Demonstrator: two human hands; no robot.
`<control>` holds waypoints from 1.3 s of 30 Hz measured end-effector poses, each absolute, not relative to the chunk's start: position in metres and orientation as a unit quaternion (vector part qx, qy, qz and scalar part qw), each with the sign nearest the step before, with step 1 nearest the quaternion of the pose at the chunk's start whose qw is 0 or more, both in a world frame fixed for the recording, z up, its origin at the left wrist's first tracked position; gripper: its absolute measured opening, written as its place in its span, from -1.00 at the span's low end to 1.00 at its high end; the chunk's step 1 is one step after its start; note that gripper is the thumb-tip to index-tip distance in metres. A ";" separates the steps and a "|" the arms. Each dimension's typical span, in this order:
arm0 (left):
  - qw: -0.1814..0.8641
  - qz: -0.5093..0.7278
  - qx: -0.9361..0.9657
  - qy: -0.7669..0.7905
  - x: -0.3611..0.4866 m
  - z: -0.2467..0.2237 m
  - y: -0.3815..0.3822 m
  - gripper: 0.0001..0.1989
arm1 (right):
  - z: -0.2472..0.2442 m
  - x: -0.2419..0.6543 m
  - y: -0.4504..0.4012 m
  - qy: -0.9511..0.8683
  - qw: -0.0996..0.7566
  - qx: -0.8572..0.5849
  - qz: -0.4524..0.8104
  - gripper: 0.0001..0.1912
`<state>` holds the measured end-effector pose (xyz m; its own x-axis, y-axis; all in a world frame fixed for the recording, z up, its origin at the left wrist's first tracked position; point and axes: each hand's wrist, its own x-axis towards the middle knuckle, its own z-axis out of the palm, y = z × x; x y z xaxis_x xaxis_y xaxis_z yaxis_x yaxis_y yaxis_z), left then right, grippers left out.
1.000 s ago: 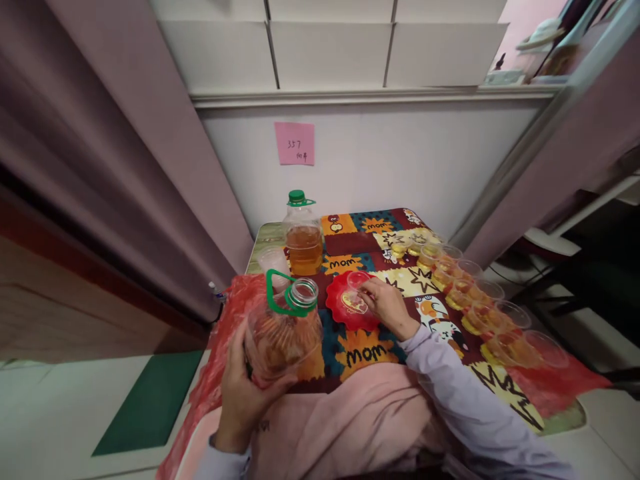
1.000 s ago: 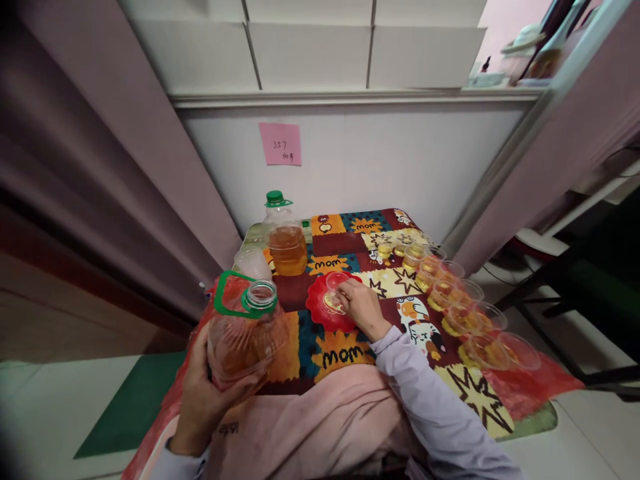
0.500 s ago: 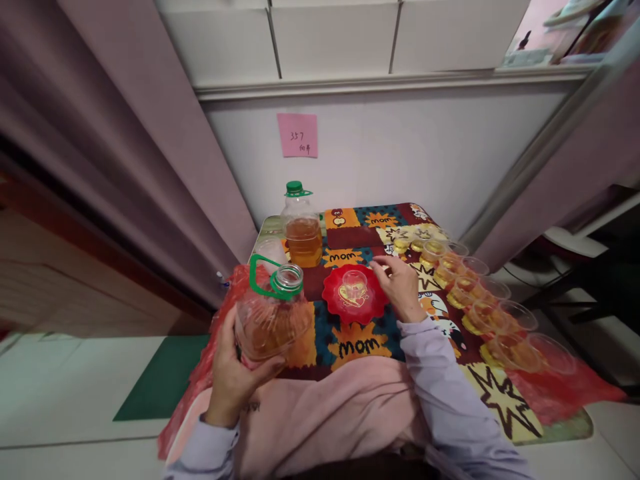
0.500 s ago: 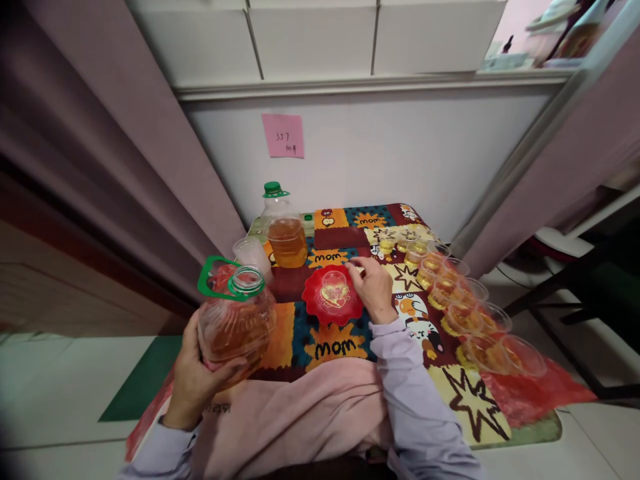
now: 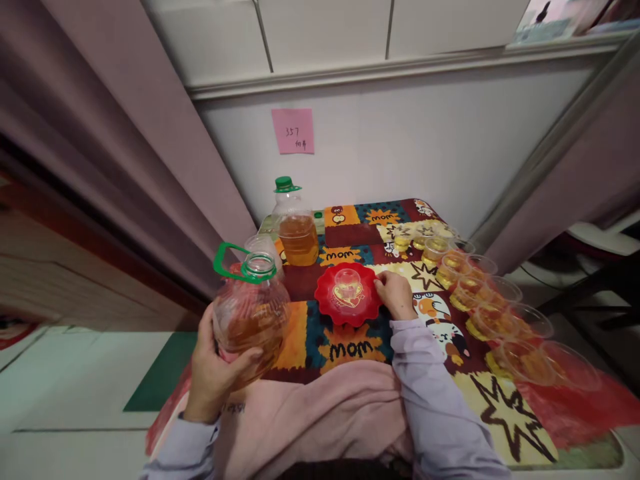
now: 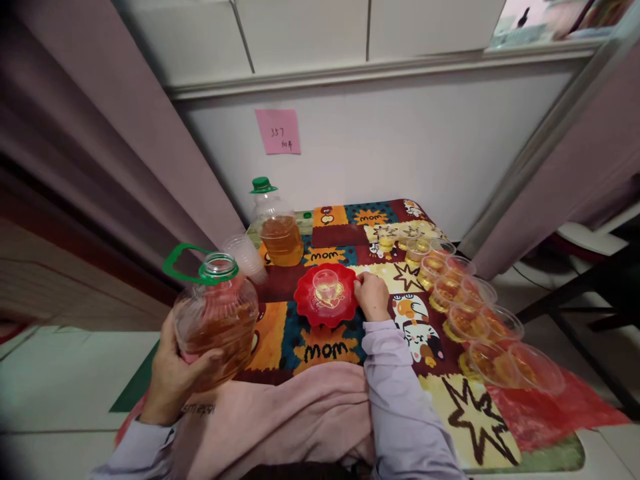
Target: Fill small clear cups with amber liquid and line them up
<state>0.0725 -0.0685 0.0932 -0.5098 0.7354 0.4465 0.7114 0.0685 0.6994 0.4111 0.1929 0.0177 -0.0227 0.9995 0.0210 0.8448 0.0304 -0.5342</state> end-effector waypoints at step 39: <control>-0.002 0.408 0.559 0.721 0.087 0.104 -0.038 0.18 | 0.050 0.394 0.162 -0.834 0.298 -0.438 0.152 -0.87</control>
